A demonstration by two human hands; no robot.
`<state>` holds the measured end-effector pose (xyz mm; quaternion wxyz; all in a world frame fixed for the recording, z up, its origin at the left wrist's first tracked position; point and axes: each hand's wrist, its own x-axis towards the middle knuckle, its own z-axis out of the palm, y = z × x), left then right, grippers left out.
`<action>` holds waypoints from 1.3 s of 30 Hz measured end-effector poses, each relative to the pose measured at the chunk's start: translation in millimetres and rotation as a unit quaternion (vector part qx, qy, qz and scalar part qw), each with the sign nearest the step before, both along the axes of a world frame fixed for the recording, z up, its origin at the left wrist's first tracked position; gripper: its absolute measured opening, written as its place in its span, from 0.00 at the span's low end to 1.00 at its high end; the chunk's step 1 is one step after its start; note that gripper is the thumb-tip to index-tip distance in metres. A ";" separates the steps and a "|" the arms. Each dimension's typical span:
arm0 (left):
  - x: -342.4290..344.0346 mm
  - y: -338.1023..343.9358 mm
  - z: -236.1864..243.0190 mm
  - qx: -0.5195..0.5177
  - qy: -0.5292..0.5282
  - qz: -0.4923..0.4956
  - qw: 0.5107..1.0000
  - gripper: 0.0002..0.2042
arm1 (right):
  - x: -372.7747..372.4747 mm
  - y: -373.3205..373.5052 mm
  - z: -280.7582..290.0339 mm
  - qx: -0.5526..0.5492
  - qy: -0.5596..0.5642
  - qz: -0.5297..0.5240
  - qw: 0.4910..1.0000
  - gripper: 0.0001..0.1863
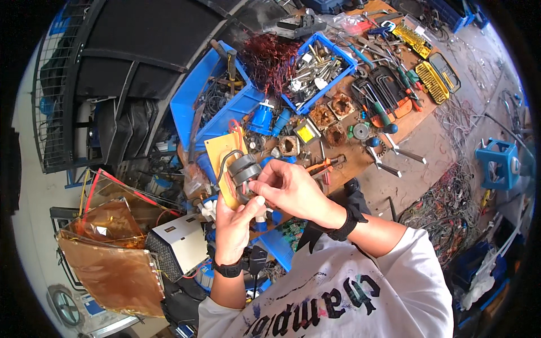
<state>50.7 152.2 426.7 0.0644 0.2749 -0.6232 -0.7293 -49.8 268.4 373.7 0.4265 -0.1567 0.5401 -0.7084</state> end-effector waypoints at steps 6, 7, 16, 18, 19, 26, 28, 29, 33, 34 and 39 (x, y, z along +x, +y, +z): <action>2.7 -0.2 2.2 0.013 0.000 0.008 1.000 0.26 | 3.0 3.5 -2.1 -0.077 -0.080 -0.014 0.994 0.11; 2.7 -0.9 1.7 0.015 0.004 0.008 1.000 0.25 | 4.0 5.0 -1.3 -0.077 -0.082 -0.011 0.994 0.10; 6.5 -8.1 -9.2 0.022 0.001 0.012 1.000 0.22 | 18.1 7.6 -7.6 -0.165 -0.037 -0.044 0.985 0.14; 3.0 -4.6 -6.2 0.050 0.002 0.022 0.999 0.22 | 20.6 7.0 -8.9 -0.187 -0.057 -0.050 0.979 0.18; 1.9 -3.7 -5.4 0.064 0.002 0.027 0.998 0.22 | 21.3 7.3 -7.8 -0.193 -0.060 -0.055 0.978 0.20; 9.6 -8.9 -8.4 0.046 0.004 0.033 0.998 0.25 | 26.8 14.6 2.0 -0.162 0.074 -0.050 0.983 0.26; 7.1 -7.1 -5.9 0.040 0.035 0.035 0.998 0.26 | 26.8 14.7 1.9 -0.150 0.108 -0.046 0.982 0.27; 5.8 -5.5 0.2 0.046 0.023 0.034 0.998 0.25 | 26.4 15.7 3.8 -0.139 0.141 -0.047 0.979 0.26; 7.9 -10.5 -4.5 0.031 0.061 0.016 0.998 0.20 | 24.7 18.5 9.9 -0.093 0.234 -0.045 0.967 0.28; 9.5 -12.6 -6.3 0.034 0.060 0.019 0.997 0.19 | 24.6 19.7 12.1 -0.091 0.235 -0.041 0.967 0.27; 10.2 -8.6 -8.8 0.010 0.035 0.042 0.998 0.15 | 28.5 18.7 13.1 -0.079 0.283 -0.057 0.954 0.26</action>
